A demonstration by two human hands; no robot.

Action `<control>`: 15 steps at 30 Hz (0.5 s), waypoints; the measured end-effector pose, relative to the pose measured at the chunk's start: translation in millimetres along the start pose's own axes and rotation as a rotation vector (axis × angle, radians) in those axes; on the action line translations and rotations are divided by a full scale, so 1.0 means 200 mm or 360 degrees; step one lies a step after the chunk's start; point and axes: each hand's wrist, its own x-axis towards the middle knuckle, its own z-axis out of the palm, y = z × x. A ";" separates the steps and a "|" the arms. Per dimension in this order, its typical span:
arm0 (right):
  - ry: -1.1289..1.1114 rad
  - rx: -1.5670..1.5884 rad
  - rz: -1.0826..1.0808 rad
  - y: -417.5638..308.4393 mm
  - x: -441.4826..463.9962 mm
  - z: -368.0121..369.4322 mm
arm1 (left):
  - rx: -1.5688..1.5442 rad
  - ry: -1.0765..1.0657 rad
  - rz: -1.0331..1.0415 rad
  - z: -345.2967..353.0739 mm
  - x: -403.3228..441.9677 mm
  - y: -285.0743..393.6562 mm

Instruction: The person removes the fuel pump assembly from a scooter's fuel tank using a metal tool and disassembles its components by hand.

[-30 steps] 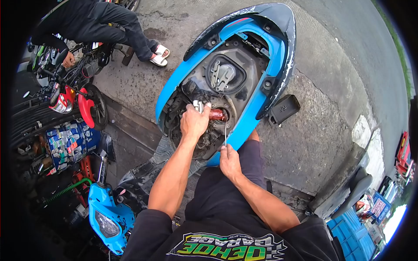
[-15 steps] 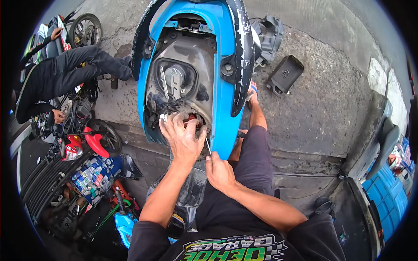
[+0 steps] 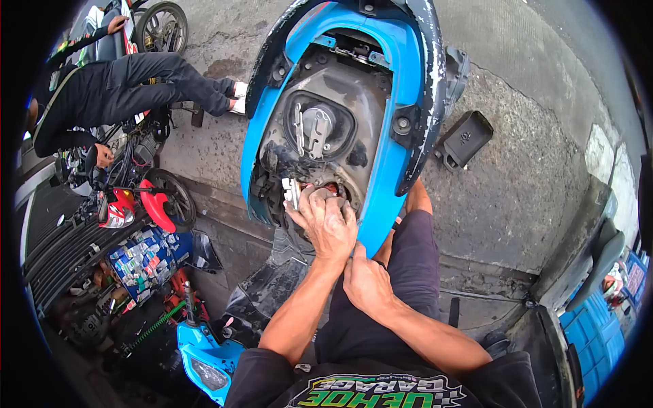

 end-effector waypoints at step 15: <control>-0.0015 -0.0430 0.0007 -0.12 -0.06 -0.08 | -0.0175 -0.0031 -0.0062 -0.02 0.05 0.00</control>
